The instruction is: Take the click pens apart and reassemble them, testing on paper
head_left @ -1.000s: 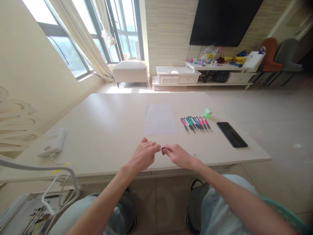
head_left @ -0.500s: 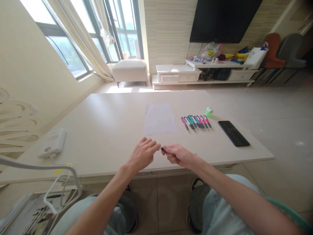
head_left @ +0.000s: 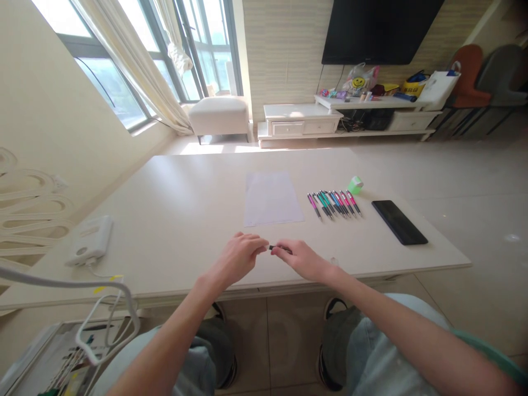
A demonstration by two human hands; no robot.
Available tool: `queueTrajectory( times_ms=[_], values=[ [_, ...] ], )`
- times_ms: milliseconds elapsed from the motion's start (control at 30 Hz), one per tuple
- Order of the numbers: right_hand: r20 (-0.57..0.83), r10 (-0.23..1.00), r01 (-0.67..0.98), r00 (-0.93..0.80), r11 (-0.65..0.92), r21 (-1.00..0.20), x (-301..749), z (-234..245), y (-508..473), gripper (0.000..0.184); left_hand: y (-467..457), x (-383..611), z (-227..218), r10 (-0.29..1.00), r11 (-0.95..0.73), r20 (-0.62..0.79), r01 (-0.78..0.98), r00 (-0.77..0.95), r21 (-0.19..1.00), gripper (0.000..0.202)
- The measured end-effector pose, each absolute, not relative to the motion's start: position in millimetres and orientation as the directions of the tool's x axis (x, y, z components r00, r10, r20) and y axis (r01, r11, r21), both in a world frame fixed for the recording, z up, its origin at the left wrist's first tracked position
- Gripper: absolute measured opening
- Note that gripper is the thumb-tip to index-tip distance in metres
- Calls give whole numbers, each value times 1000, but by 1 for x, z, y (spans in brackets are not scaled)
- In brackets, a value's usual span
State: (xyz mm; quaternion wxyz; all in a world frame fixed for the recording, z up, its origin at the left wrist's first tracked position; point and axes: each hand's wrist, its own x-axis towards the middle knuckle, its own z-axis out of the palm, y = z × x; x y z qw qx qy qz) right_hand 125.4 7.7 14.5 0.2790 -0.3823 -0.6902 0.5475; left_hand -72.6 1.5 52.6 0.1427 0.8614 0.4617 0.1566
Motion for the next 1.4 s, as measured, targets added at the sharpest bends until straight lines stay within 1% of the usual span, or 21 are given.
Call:
queueTrajectory(
  times_ms=[67,133,167,233,333,400,500,567,633,700,733,800,833,900,967,1000,1067,1133,1233,1333,1400],
  values=[
    [-276,712,91,-645,-287,-954,126,13,12,52,3,-73,51,775,-631,234,742,587,227,28],
    [-362,546,-18,-756,-570,-822,127,12,16,53,3,-73,50,710,-688,290,719,642,93,29],
    [-356,491,-56,-795,-644,-763,128,12,18,48,3,-73,50,683,-703,316,710,658,41,29],
    [-318,461,-112,-828,-693,-712,128,13,20,36,3,-72,50,641,-716,360,697,678,-36,32],
    [-253,587,-178,-769,-577,-797,124,17,19,28,2,-70,49,626,-705,394,705,673,-84,33],
    [-183,727,-173,-662,-386,-906,120,20,15,30,1,-68,50,652,-684,392,727,649,-67,31],
    [-12,866,20,-499,-2,-1000,118,23,7,31,-2,-65,53,731,-645,351,761,585,73,30],
    [180,863,190,-472,299,-935,119,22,4,29,-3,-66,56,809,-583,267,771,524,255,27],
    [343,764,298,-547,560,-773,121,19,3,26,-2,-70,59,852,-494,84,739,517,458,25],
    [381,687,345,-619,674,-654,122,16,6,25,0,-74,60,836,-411,-77,712,544,570,27],
    [355,696,363,-624,661,-657,122,15,8,26,2,-76,60,833,-402,-95,715,545,572,28],
    [188,757,354,-625,490,-797,122,14,14,32,3,-77,57,848,-467,4,742,531,481,27],
    [53,756,314,-652,334,-889,122,14,18,38,3,-76,55,838,-522,85,748,539,410,27],
    [-191,616,194,-765,-62,-979,123,14,24,51,2,-74,53,765,-644,213,713,608,276,29],
    [-266,410,84,-872,-409,-908,124,15,29,57,1,-72,52,680,-729,304,659,668,183,33],
    [-254,343,39,-904,-527,-849,124,15,30,55,0,-71,52,648,-752,348,643,678,146,33],
    [-215,263,-15,-941,-666,-746,124,16,30,46,0,-72,54,603,-771,408,632,686,78,32],
    [-197,254,-44,-947,-709,-704,124,18,28,35,1,-73,55,581,-771,417,636,699,9,30],
    [-210,385,-73,-899,-603,-794,122,21,23,31,2,-72,56,575,-755,393,651,718,-85,30],
    [-186,600,-2,-778,-299,-954,120,26,20,38,3,-69,56,587,-742,364,660,723,-113,27],
    [-106,707,108,-699,-41,-993,119,31,18,39,3,-66,57,609,-736,332,669,720,-101,27]
  ],
)
